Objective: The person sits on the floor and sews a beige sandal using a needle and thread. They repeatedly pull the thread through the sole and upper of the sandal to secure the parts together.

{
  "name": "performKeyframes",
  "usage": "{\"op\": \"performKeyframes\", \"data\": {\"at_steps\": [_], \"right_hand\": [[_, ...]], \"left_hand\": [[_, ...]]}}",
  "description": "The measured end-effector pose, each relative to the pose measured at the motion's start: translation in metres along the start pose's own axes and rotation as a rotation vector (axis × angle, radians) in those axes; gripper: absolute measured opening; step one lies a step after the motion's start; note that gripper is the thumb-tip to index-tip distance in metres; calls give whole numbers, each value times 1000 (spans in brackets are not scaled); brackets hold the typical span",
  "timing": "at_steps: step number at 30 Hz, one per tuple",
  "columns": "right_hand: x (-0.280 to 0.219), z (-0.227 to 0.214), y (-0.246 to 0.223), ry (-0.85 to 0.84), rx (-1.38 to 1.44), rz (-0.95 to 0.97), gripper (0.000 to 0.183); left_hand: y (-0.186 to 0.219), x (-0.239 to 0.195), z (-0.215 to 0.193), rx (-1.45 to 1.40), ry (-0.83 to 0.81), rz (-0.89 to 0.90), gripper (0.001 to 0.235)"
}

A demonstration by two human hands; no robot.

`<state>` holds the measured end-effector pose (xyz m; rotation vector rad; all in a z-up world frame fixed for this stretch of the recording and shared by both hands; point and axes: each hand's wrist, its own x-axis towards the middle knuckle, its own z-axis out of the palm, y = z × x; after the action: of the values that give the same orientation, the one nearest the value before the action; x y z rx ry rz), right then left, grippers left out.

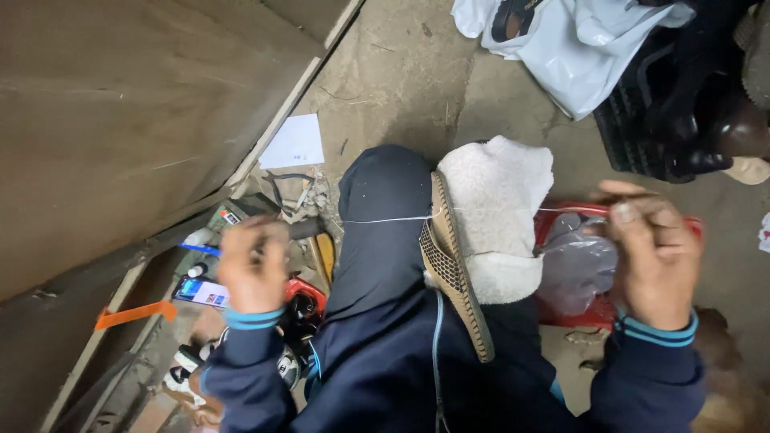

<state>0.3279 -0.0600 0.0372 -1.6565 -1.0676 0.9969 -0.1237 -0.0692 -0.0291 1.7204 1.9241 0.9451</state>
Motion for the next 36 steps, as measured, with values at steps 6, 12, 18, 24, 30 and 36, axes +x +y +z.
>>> {"op": "performKeyframes", "data": {"at_steps": [6,12,18,24,30,36], "right_hand": [[4,25,-1,62,-1068,-558,35],[-7,93,-27,-237,-674,-764,35],[-6,93,-24,-400,-477,-569,22],[-8,85,-11,-520,779,-238,31],[9,56,32,-188,840,75,41],[-19,45,12,-191,27,-200,39]], "left_hand": [[110,23,66,-222,-390,232,31],[125,28,86,-193,-543,263,12],[115,24,81,-355,-649,69,26],[93,9,112,-464,-569,-64,23],[118,7,110,-354,-496,-62,25],[126,15,96,-371,-461,-33,30]]}}
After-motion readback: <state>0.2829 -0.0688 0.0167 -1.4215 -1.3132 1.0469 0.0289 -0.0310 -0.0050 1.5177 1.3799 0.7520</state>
